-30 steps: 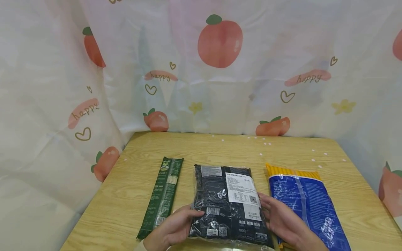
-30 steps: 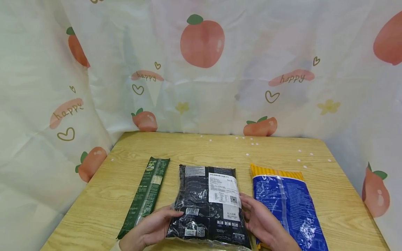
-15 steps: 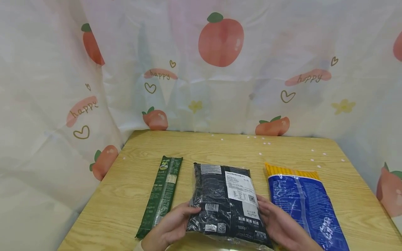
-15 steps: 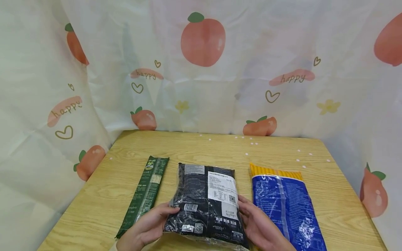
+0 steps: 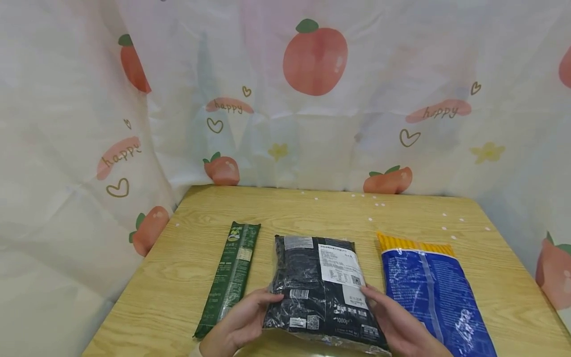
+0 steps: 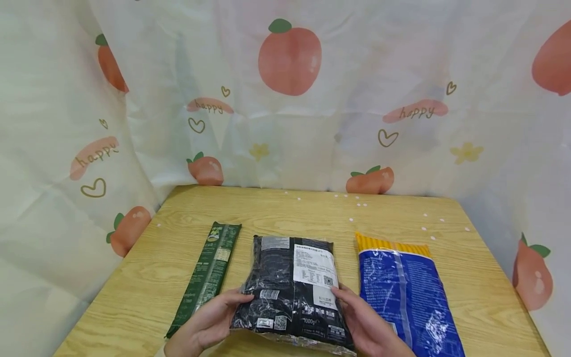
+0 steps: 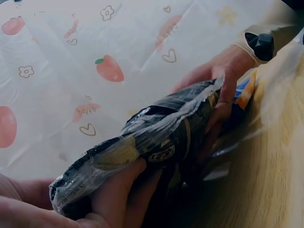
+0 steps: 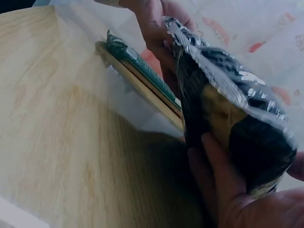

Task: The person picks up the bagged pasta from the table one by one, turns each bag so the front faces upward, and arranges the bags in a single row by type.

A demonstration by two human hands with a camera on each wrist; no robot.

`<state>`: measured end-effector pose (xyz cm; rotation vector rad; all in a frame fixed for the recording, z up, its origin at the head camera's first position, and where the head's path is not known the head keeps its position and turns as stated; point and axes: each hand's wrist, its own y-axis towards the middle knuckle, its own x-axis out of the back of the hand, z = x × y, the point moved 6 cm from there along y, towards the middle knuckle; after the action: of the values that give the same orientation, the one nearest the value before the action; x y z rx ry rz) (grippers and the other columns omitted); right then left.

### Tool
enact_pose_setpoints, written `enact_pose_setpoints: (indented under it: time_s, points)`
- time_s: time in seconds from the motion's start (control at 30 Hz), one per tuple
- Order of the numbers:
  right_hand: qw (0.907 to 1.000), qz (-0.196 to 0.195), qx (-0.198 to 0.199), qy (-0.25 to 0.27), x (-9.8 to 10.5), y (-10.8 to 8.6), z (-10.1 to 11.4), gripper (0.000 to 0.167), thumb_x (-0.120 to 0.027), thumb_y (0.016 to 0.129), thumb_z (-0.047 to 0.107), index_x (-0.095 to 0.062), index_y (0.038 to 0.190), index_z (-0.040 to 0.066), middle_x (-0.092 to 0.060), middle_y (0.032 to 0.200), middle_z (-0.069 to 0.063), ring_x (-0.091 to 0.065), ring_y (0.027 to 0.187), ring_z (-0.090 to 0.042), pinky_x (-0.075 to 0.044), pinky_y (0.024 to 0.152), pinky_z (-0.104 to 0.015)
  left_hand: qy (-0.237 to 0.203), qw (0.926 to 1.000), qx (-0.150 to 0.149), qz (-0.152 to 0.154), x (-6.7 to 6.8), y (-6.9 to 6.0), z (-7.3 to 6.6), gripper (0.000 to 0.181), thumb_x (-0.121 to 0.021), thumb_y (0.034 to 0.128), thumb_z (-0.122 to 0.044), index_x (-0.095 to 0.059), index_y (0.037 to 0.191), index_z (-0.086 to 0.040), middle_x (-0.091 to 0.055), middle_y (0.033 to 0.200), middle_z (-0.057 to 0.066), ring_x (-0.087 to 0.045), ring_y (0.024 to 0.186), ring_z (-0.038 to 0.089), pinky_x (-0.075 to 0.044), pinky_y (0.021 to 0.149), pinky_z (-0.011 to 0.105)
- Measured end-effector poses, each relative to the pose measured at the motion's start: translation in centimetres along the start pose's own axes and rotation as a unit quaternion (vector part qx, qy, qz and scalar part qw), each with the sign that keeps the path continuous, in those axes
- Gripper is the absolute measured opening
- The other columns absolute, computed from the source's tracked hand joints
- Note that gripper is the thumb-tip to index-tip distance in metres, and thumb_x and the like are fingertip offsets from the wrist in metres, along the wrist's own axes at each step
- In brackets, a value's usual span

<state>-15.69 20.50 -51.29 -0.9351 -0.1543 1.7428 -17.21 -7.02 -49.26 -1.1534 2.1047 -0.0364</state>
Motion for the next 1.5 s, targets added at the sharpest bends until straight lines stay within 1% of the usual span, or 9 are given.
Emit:
enact_pose_setpoints:
  time_s: [0.1,0.27,0.37,0.47,0.6,0.7,0.8,1.03,1.5]
  points:
    - [0.9996,-0.021,0.005,-0.019,0.2,0.2,0.1,0.096,-0.047,0.109,0.042,0.028,0.160,0.011,-0.005,0.172,-0.021,-0.034,0.152,-0.030,-0.032,0.127,-0.044,0.010,0.9999,0.006,-0.006,0.4,0.0,0.3,0.051,-0.054,0.1024,-0.016,-0.042,0.150,-0.002,-0.073,0.117,-0.002,-0.073,0.104,0.011,-0.060,0.093,0.027]
    - [0.9997,0.012,0.013,-0.017,-0.3,0.4,0.2,0.096,-0.052,0.108,0.036,0.025,0.162,0.018,-0.036,0.159,-0.010,-0.055,0.127,-0.012,-0.050,0.110,-0.033,0.067,0.9968,0.015,-0.041,1.7,-0.3,0.8,0.038,-0.057,0.1012,-0.026,-0.050,0.135,-0.009,-0.064,0.125,-0.005,-0.063,0.114,0.009,-0.048,0.104,0.027]
    - [0.9987,0.045,0.024,-0.006,-0.8,0.4,0.3,0.093,-0.051,0.109,0.031,0.025,0.162,0.021,-0.055,0.144,0.001,-0.061,0.122,-0.010,-0.053,0.106,-0.033,0.076,0.9959,0.028,-0.040,2.0,-0.6,0.9,0.064,-0.053,0.1028,-0.033,-0.027,0.153,-0.001,-0.040,0.154,0.013,-0.047,0.133,0.022,-0.033,0.116,0.038]
    - [0.9975,0.065,0.027,0.012,-1.1,0.4,0.5,0.089,-0.048,0.110,0.027,0.025,0.162,0.026,-0.067,0.129,0.004,-0.065,0.120,-0.014,-0.054,0.106,-0.036,0.062,0.9969,0.046,-0.014,1.9,-0.9,0.7,0.081,-0.045,0.1055,-0.038,0.002,0.159,0.002,-0.025,0.162,0.022,-0.048,0.134,0.023,-0.037,0.117,0.037]
    - [0.9979,0.054,0.032,0.016,-1.1,0.3,0.7,0.091,-0.050,0.110,0.024,0.026,0.160,0.029,-0.069,0.126,0.005,-0.067,0.119,-0.015,-0.055,0.105,-0.038,0.054,0.9979,0.035,0.009,1.8,-1.7,-0.3,0.063,-0.040,0.1082,-0.037,-0.014,0.155,-0.003,-0.039,0.153,0.020,-0.054,0.130,0.023,-0.050,0.105,0.034]
    - [0.9984,0.043,0.035,0.008,-1.0,0.3,0.7,0.093,-0.051,0.109,0.022,0.027,0.160,0.030,-0.069,0.125,0.007,-0.067,0.119,-0.015,-0.055,0.106,-0.039,0.072,0.9974,0.004,0.004,2.0,-2.6,-1.8,0.068,-0.038,0.1094,-0.035,-0.009,0.161,-0.002,-0.022,0.164,0.033,-0.031,0.152,0.046,-0.040,0.120,0.053]
    - [0.9984,0.043,0.036,0.005,-1.0,0.3,0.8,0.094,-0.051,0.109,0.021,0.027,0.160,0.030,-0.069,0.125,0.008,-0.067,0.119,-0.014,-0.055,0.106,-0.039,0.097,0.9948,-0.033,-0.002,2.0,-3.4,-3.4,0.075,-0.033,0.1108,-0.033,0.008,0.163,0.002,0.006,0.170,0.033,0.000,0.158,0.052,-0.020,0.128,0.062]
    - [0.9983,0.047,0.030,0.017,-1.0,0.2,0.9,0.092,-0.050,0.109,0.019,0.026,0.160,0.031,-0.070,0.124,0.006,-0.068,0.119,-0.015,-0.055,0.107,-0.041,0.091,0.9929,-0.073,0.018,0.2,-3.7,-4.9,0.068,-0.036,0.1110,-0.027,-0.003,0.165,0.000,-0.011,0.172,0.026,-0.014,0.160,0.043,-0.022,0.131,0.052]
    - [0.9979,0.053,0.025,0.027,-1.1,0.1,0.6,0.096,-0.049,0.109,0.017,0.032,0.156,0.035,-0.072,0.123,0.000,-0.069,0.119,-0.020,-0.055,0.107,-0.046,0.111,0.9926,-0.045,0.017,-2.0,-2.0,-3.2,0.072,-0.046,0.1066,-0.028,-0.013,0.164,0.001,-0.017,0.171,0.025,-0.016,0.158,0.046,-0.016,0.130,0.058]
